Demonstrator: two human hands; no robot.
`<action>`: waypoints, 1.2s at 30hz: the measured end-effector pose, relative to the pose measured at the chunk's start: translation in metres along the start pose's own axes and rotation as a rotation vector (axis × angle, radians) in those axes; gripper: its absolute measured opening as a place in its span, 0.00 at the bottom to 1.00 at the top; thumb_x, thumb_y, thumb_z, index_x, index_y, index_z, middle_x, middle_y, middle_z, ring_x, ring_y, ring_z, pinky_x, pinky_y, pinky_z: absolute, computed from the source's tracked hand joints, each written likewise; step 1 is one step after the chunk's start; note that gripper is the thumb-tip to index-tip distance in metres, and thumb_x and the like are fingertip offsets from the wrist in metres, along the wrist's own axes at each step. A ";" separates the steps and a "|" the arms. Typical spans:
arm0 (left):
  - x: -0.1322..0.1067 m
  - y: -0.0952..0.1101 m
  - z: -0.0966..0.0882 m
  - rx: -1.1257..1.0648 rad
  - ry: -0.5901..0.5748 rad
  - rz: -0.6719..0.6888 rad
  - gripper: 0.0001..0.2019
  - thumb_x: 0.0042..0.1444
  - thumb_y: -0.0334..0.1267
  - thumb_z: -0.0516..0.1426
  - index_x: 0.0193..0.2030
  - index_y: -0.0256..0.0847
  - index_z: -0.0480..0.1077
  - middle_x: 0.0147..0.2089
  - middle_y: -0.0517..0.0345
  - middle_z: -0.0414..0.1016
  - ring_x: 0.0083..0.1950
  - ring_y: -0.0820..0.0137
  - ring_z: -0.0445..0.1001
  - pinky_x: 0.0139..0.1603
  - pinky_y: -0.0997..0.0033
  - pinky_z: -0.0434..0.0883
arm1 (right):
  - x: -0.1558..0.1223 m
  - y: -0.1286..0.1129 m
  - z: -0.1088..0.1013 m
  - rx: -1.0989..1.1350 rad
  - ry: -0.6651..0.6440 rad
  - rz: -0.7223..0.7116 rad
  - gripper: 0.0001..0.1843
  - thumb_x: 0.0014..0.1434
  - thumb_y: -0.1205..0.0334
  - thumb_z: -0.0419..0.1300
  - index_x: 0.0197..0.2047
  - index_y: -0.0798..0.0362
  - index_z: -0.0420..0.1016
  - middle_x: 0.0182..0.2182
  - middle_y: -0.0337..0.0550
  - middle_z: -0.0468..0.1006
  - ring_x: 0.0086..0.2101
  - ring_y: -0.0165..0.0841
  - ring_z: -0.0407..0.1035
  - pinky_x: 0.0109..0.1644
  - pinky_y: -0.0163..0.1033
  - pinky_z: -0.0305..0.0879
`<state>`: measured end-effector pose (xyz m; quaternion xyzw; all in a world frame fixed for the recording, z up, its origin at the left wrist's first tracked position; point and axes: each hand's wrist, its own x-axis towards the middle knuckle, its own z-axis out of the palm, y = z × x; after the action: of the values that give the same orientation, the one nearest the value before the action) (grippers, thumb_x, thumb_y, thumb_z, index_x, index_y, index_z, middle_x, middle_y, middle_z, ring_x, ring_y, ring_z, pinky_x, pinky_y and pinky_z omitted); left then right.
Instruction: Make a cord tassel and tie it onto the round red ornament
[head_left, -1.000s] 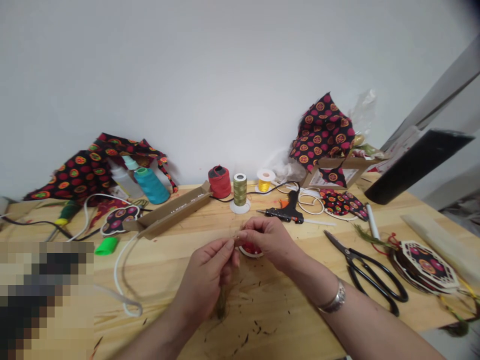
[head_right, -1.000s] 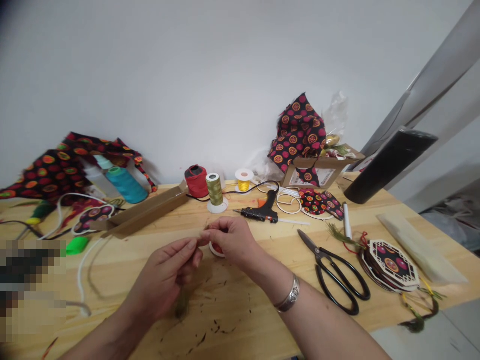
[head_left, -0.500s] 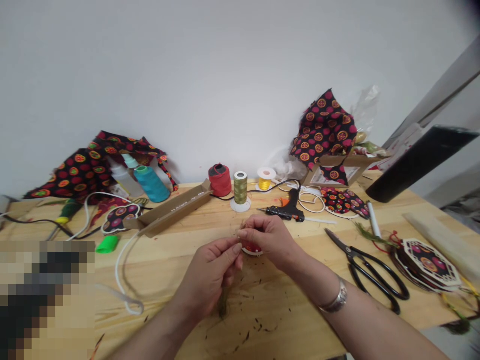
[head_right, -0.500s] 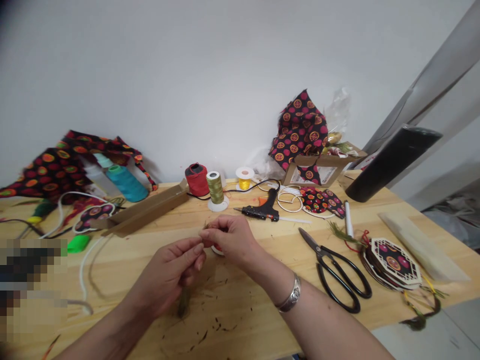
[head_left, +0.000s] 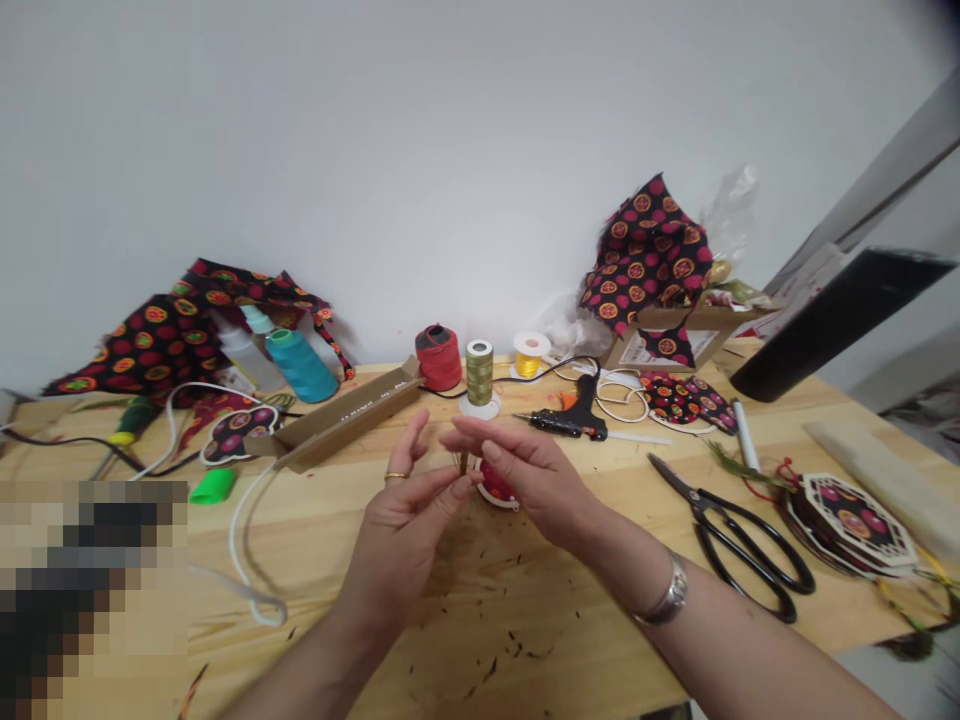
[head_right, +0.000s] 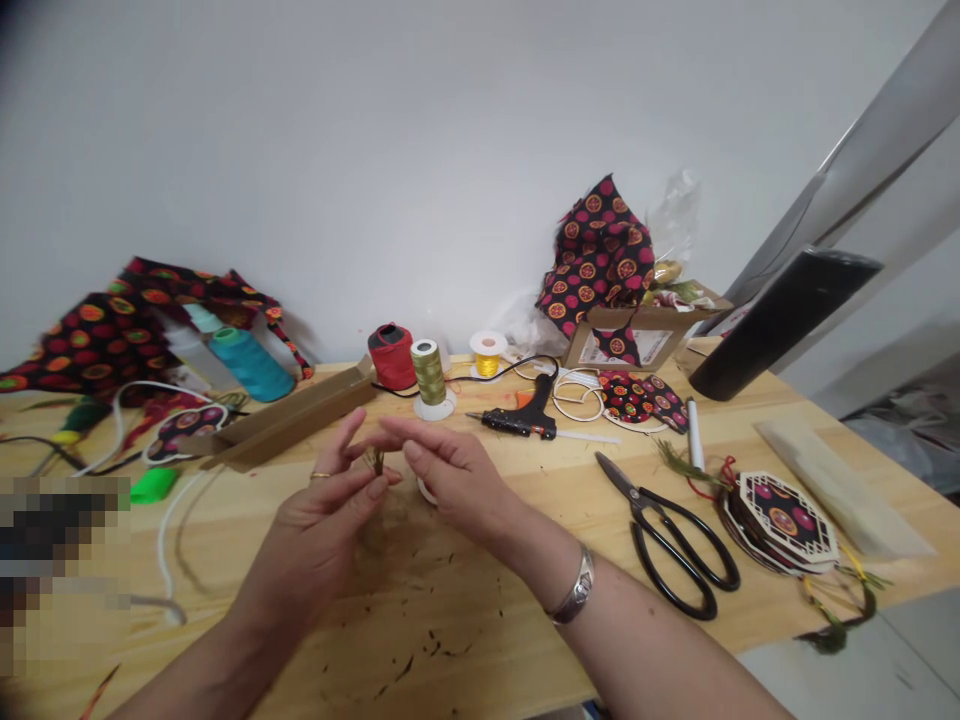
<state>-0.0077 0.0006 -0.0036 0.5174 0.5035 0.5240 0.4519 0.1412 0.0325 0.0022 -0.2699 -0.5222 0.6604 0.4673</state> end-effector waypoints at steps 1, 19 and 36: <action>0.000 -0.001 0.001 -0.049 -0.009 0.004 0.04 0.52 0.39 0.62 0.31 0.49 0.80 0.71 0.66 0.47 0.68 0.58 0.50 0.64 0.61 0.52 | -0.001 0.002 0.001 0.061 -0.055 0.027 0.17 0.59 0.57 0.59 0.53 0.42 0.72 0.49 0.40 0.77 0.50 0.31 0.68 0.56 0.41 0.60; 0.005 -0.002 0.004 -0.511 -0.008 -0.141 0.04 0.49 0.35 0.63 0.31 0.43 0.81 0.68 0.59 0.56 0.67 0.58 0.50 0.62 0.63 0.56 | 0.003 0.007 -0.004 0.116 -0.137 0.155 0.13 0.58 0.55 0.60 0.32 0.58 0.78 0.22 0.38 0.72 0.23 0.22 0.61 0.27 0.30 0.51; 0.006 0.003 -0.001 -0.607 0.020 -0.227 0.05 0.43 0.35 0.67 0.27 0.35 0.79 0.56 0.52 0.67 0.41 0.72 0.66 0.36 0.76 0.69 | 0.002 -0.004 -0.006 -0.227 -0.076 0.157 0.15 0.52 0.53 0.63 0.28 0.58 0.78 0.17 0.32 0.62 0.20 0.23 0.49 0.23 0.33 0.43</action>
<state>-0.0088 0.0066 0.0005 0.2943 0.3833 0.6017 0.6359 0.1468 0.0376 0.0042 -0.3360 -0.5880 0.6414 0.3604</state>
